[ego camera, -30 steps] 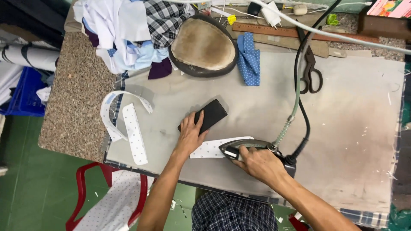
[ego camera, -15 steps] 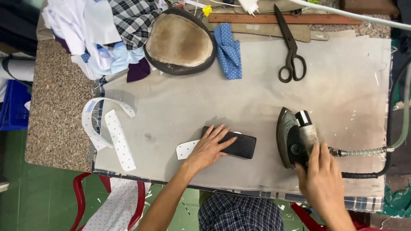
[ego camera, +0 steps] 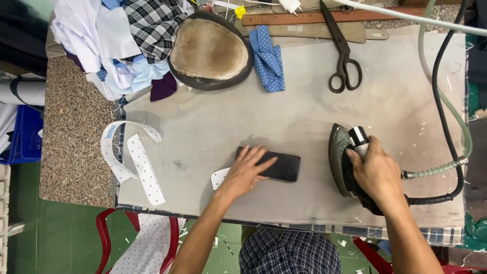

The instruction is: Ironing and pressing small perforated fabric strips using a steam iron and a smartphone as a pressing weight.

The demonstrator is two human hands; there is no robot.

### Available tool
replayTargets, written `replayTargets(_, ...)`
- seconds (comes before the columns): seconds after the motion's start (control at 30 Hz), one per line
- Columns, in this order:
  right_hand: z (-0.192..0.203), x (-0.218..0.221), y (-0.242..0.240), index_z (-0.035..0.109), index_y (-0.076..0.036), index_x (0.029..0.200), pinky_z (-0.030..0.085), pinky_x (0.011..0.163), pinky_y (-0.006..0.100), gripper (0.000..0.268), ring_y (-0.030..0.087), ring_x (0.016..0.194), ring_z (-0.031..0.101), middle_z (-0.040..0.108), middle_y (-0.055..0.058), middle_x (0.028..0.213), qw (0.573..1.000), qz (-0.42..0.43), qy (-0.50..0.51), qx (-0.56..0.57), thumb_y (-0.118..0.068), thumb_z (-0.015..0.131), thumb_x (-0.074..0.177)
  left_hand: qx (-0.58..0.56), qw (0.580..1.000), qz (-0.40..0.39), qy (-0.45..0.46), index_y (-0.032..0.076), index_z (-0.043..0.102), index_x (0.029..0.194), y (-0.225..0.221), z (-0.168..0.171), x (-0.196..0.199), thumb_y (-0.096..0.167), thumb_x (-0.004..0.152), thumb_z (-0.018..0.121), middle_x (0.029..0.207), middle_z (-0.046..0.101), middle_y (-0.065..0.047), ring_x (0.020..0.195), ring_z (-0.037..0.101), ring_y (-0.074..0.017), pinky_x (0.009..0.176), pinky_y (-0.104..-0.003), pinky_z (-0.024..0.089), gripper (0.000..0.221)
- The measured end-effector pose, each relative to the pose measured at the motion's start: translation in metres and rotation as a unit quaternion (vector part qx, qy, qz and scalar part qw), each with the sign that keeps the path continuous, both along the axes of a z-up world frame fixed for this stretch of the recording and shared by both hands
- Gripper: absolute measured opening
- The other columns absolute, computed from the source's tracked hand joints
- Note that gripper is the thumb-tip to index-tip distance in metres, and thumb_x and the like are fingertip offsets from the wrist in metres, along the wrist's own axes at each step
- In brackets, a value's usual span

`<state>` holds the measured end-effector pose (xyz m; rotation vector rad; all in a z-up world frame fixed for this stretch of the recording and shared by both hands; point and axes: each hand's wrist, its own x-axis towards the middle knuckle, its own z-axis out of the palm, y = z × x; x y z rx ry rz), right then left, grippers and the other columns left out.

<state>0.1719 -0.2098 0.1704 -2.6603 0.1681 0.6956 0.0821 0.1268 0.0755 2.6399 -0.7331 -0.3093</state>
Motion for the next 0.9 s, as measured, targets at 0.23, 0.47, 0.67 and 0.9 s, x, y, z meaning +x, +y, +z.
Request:
replayTargets(0.23,-0.006,-0.019,0.003,0.045,-0.005,0.137,0.052,0.061,0.059,0.057,0.052,0.073,0.069,0.073,0.026,0.095,0.994,0.084,-0.054,-0.034,-0.048,0.051,0.101,0.195,0.949,0.213,-0.125,0.022,0.045,0.154,0.084,-0.028,-0.011,0.034,0.084,0.073,0.161,0.041,-0.015,0.148,0.035,-0.0421,0.121,-0.063,0.019,0.077)
replayTargets(0.47,0.016,-0.026,0.02,0.057,-0.005,0.14,0.061,0.082,0.048,0.062,0.038,0.095,0.079,0.077,0.018,0.108,0.987,0.115,-0.047,-0.1,-0.051,0.057,0.098,-0.017,0.938,0.303,-0.169,0.01,0.074,0.118,0.036,-0.013,-0.05,0.024,0.097,0.069,0.122,0.067,-0.015,0.125,0.06,-0.0342,0.114,-0.053,0.039,0.027)
replayTargets(0.67,0.022,-0.03,0.025,0.057,-0.002,0.138,0.062,0.079,0.049,0.061,0.038,0.09,0.079,0.077,0.02,0.102,0.983,0.125,-0.071,-0.112,-0.049,0.058,0.098,-0.006,0.95,0.297,-0.09,0.012,0.071,0.123,0.014,-0.019,-0.053,0.031,0.096,0.071,0.112,0.062,-0.008,0.113,0.06,-0.0245,0.105,-0.043,0.043,0.034)
replayTargets(0.9,0.019,-0.032,0.025,0.057,-0.003,0.137,0.063,0.078,0.049,0.061,0.037,0.086,0.08,0.076,0.017,0.1,0.979,0.126,-0.094,-0.128,-0.05,0.058,0.098,0.013,0.944,0.328,0.013,0.006,0.067,0.12,0.0,-0.012,-0.042,0.029,0.088,0.079,0.106,0.059,-0.013,0.102,0.059,-0.0314,0.089,-0.044,0.047,0.041)
